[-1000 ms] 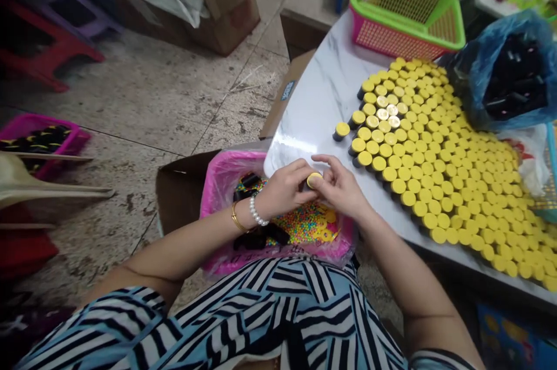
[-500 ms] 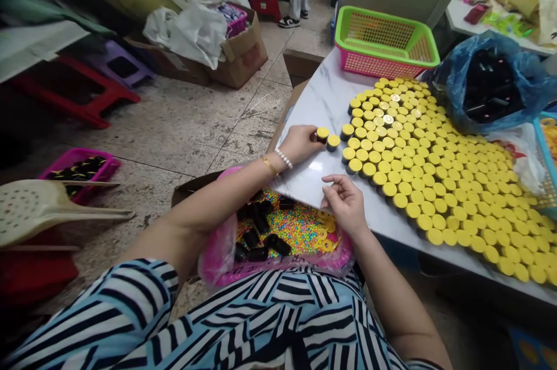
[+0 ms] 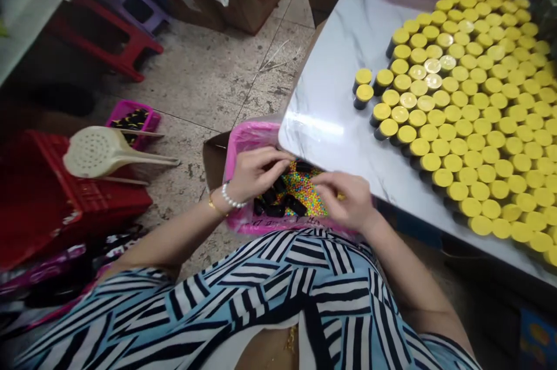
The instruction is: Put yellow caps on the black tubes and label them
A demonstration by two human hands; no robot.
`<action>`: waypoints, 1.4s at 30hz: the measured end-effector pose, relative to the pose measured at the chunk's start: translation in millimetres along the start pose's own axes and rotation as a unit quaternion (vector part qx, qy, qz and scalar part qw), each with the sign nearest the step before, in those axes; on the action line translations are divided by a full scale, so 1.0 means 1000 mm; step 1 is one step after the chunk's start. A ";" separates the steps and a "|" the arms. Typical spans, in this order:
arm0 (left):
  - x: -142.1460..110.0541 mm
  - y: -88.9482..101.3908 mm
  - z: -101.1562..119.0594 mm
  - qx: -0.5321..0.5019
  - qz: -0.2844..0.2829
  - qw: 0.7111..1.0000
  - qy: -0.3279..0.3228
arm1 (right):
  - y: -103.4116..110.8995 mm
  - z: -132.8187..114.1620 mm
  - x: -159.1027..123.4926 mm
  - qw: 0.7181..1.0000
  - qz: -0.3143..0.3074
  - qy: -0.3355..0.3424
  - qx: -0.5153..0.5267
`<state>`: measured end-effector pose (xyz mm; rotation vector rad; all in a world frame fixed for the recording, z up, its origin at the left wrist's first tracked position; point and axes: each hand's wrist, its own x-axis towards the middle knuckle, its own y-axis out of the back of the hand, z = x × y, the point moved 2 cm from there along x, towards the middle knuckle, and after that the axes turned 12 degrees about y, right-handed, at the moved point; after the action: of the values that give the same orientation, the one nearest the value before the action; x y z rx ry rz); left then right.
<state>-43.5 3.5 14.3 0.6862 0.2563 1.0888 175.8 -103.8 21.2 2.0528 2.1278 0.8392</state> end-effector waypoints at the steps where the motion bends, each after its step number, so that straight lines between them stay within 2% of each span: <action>1: -0.016 0.003 -0.009 0.002 0.003 1.000 0.021 | -0.014 0.001 -0.001 0.997 -0.073 0.014 -0.038; 3: -0.037 0.008 -0.025 0.008 0.005 0.997 0.077 | -0.039 0.011 0.003 0.975 -0.177 -0.003 -0.135; 5: -0.045 0.009 -0.038 0.020 -0.013 0.992 0.127 | -0.059 0.029 0.012 0.943 -0.220 -0.045 -0.245; 7: -0.046 0.007 -0.043 0.051 -0.051 0.988 0.140 | -0.071 0.046 0.022 0.920 -0.239 -0.049 -0.306; 9: -0.045 0.001 -0.041 0.103 -0.088 0.985 0.111 | -0.080 0.058 0.026 0.917 -0.263 -0.028 -0.298; 11: -0.043 -0.009 -0.035 0.169 -0.125 0.975 0.071 | -0.083 0.063 0.021 0.931 -0.280 -0.018 -0.235; 14: -0.043 -0.029 -0.029 0.246 -0.194 0.949 0.037 | -0.077 0.063 0.001 0.955 -0.262 -0.035 -0.136; 17: -0.042 -0.042 -0.031 0.272 -0.250 0.929 0.031 | -0.055 0.059 -0.019 0.963 -0.201 -0.063 -0.170; 18: -0.042 -0.043 -0.032 0.272 -0.263 0.925 0.029 | -0.045 0.057 -0.024 0.956 -0.186 -0.072 -0.217; 20: -0.040 -0.046 -0.035 0.276 -0.285 0.918 0.023 | -0.027 0.054 -0.033 0.921 -0.181 -0.087 -0.334; 22: -0.037 -0.049 -0.035 0.287 -0.305 0.908 0.016 | -0.017 0.052 -0.038 0.876 -0.206 -0.097 -0.426; 24: -0.034 -0.057 -0.030 0.306 -0.314 0.899 0.005 | -0.014 0.051 -0.039 0.848 -0.239 -0.103 -0.462; 26: -0.032 -0.068 -0.020 0.327 -0.314 0.891 -0.019 | -0.017 0.050 -0.037 0.842 -0.266 -0.111 -0.456; 29: -0.030 -0.085 -0.004 0.345 -0.317 0.882 -0.056 | -0.018 0.048 -0.036 0.850 -0.273 -0.130 -0.431; 32: -0.028 -0.092 0.002 0.304 -0.335 0.890 -0.054 | -0.011 0.044 -0.041 0.857 -0.250 -0.155 -0.424; 37: -0.022 -0.077 -0.008 0.102 -0.346 0.933 0.004 | -0.003 0.042 -0.056 0.834 -0.235 -0.181 -0.465; 39: -0.022 -0.071 -0.012 0.024 -0.360 0.932 0.038 | -0.007 0.045 -0.056 0.836 -0.246 -0.166 -0.462; 42: -0.025 -0.072 -0.018 -0.078 -0.388 0.916 0.068 | -0.015 0.053 -0.050 0.840 -0.263 -0.155 -0.449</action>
<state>-12.3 -32.3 -47.5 0.3064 0.5042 0.3821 189.2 -132.5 -46.2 0.9791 1.5161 1.0295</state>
